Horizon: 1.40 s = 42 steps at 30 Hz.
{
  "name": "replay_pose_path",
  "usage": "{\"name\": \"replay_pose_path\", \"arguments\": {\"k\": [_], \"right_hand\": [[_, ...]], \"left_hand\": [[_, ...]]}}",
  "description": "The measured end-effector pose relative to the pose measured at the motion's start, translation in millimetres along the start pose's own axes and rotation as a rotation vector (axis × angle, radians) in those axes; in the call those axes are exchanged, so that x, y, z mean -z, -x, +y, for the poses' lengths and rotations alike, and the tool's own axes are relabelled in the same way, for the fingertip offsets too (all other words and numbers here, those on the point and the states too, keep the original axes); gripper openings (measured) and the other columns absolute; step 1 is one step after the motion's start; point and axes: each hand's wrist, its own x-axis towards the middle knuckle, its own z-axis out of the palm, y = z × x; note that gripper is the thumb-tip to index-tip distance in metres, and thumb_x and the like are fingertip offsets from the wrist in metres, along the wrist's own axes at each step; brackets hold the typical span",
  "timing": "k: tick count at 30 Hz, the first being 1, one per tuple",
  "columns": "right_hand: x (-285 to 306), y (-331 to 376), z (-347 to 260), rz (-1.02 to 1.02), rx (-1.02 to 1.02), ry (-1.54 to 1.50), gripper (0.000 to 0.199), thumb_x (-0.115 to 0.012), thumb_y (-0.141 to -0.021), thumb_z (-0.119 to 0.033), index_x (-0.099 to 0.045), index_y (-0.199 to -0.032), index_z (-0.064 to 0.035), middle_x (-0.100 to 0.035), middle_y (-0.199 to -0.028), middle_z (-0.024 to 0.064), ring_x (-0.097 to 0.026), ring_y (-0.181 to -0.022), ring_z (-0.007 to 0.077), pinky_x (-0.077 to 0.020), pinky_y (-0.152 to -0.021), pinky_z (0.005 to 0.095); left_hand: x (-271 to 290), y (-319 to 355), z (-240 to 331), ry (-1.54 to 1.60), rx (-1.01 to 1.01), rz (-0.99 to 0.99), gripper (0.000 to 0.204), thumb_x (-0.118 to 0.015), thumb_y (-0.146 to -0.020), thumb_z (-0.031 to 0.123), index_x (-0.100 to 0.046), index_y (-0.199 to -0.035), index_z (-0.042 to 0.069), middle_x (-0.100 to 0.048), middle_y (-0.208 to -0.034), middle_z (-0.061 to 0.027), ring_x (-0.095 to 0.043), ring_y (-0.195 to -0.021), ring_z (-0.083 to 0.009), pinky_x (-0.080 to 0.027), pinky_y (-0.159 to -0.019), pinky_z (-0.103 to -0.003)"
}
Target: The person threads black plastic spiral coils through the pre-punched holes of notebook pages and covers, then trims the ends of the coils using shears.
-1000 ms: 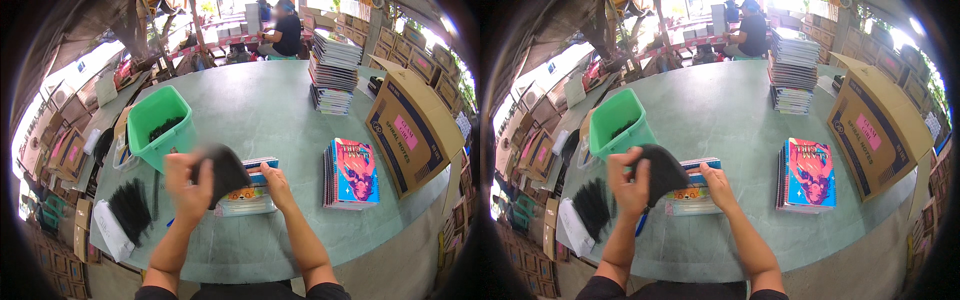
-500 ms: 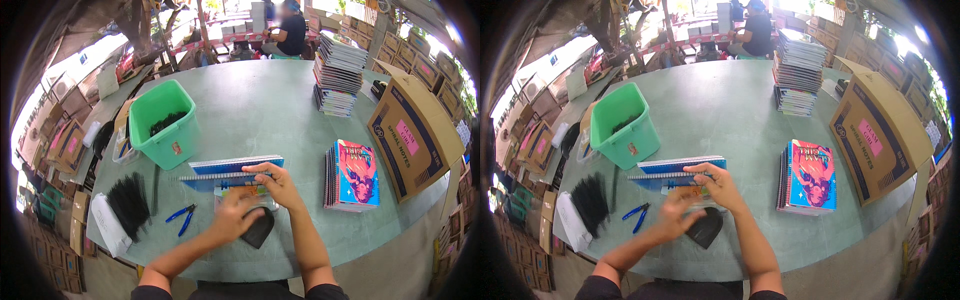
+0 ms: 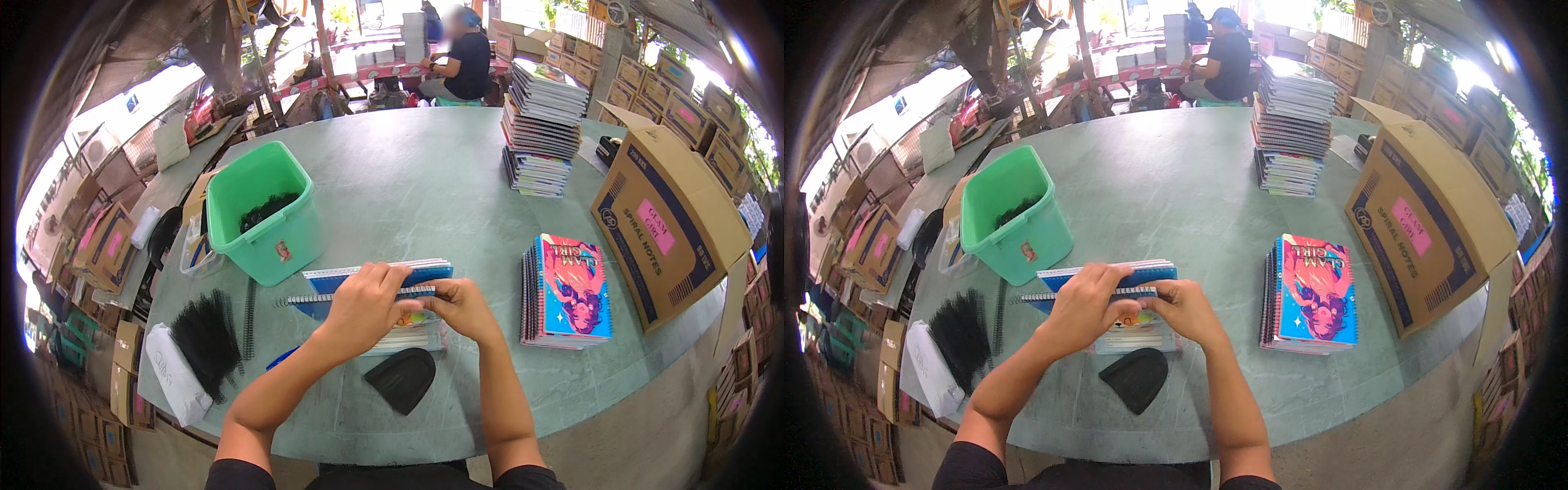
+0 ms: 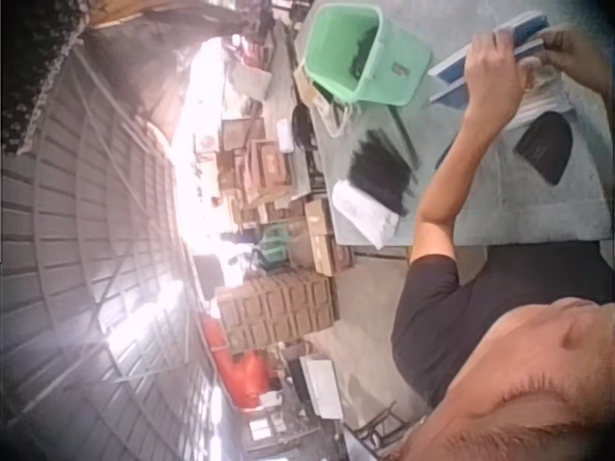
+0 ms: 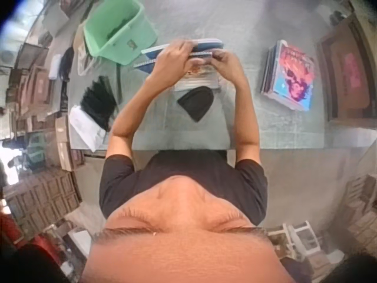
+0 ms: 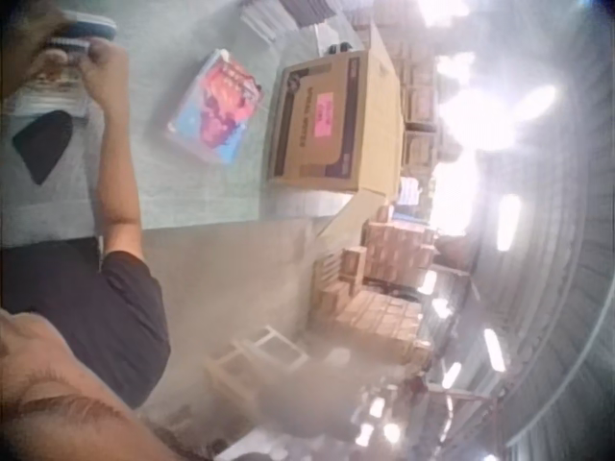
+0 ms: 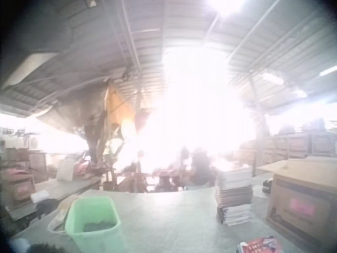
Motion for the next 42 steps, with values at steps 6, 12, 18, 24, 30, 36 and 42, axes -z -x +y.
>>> {"name": "replay_pose_path", "arguments": {"k": [6,12,18,24,30,36,42], "right_hand": [[7,3,9,-0.028,-0.051,0.211,0.014,-0.064,-0.084,-0.011,-0.067,-0.09,0.0019,-0.062,-0.067,0.0,-0.048,-0.062,0.0037,-0.0422,-0.055,0.0244],[2,6,1,0.023,-0.012,0.32,0.019,-0.061,-0.084,-0.015,-0.061,-0.076,0.0016,-0.054,-0.059,0.0131,-0.05,-0.052,0.0192,-0.04,-0.051,0.0334],[-6,10,-19,0.084,-0.023,0.566,0.017,-0.063,-0.082,-0.019,-0.063,-0.08,-0.0015,-0.056,-0.062,0.0186,-0.056,-0.054,0.0293,-0.043,-0.053,0.0365],[-2,8,-15,0.041,0.027,0.197,0.023,-0.07,-0.079,-0.011,-0.066,-0.099,0.0004,-0.069,-0.086,0.0084,-0.062,-0.078,0.012,-0.0484,-0.071,0.0272],[-8,0,-60,-0.11,0.044,0.362,0.037,-0.073,-0.077,-0.023,-0.065,-0.108,-0.0035,-0.069,-0.096,0.0116,-0.065,-0.083,0.0175,-0.0492,-0.074,0.0308],[-112,-42,-102,-0.363,0.268,0.797,0.034,-0.068,-0.077,-0.022,-0.066,-0.105,-0.0022,-0.067,-0.095,0.0181,-0.065,-0.085,0.0297,-0.0498,-0.077,0.0358],[-131,-79,-82,-0.336,0.243,0.478,0.029,-0.063,-0.076,-0.008,-0.067,-0.105,-0.0056,-0.068,-0.093,0.0177,-0.065,-0.081,0.0309,-0.05,-0.077,0.0378]], "left_hand": [[-6,-8,3,0.053,-0.048,-0.026,0.021,-0.067,-0.077,0.015,-0.063,-0.093,0.001,-0.062,-0.09,-0.0167,-0.059,-0.087,-0.0327,-0.048,-0.079,-0.039],[-19,-10,4,0.251,-0.003,-0.135,0.019,-0.066,-0.075,0.009,-0.064,-0.092,0.001,-0.062,-0.089,-0.017,-0.059,-0.087,-0.0328,-0.048,-0.079,-0.04],[-14,-18,1,0.31,0.102,-0.238,0.018,-0.068,-0.072,0.007,-0.064,-0.09,0.003,-0.06,-0.083,-0.0157,-0.057,-0.085,-0.0305,-0.048,-0.077,-0.036],[12,28,11,0.159,-0.102,-0.025,0.024,-0.073,-0.072,0.017,-0.064,-0.092,0.006,-0.059,-0.09,-0.013,-0.055,-0.09,-0.0313,-0.046,-0.081,-0.038],[43,175,-99,-0.132,0.513,-0.625,0.053,-0.069,-0.074,0.03,-0.053,-0.119,0.006,-0.058,-0.101,-0.0183,-0.054,-0.098,-0.0362,-0.044,-0.085,-0.043],[37,204,-89,-0.085,0.618,-0.518,0.032,-0.056,-0.08,0.016,-0.054,-0.109,0.002,-0.058,-0.099,-0.0205,-0.055,-0.096,-0.0385,-0.045,-0.083,-0.046],[65,139,-72,0.538,0.735,-0.164,0.035,-0.052,-0.079,0.017,-0.055,-0.11,0.002,-0.061,-0.083,-0.0169,-0.061,-0.07,-0.0283,-0.047,-0.066,-0.037]]}}
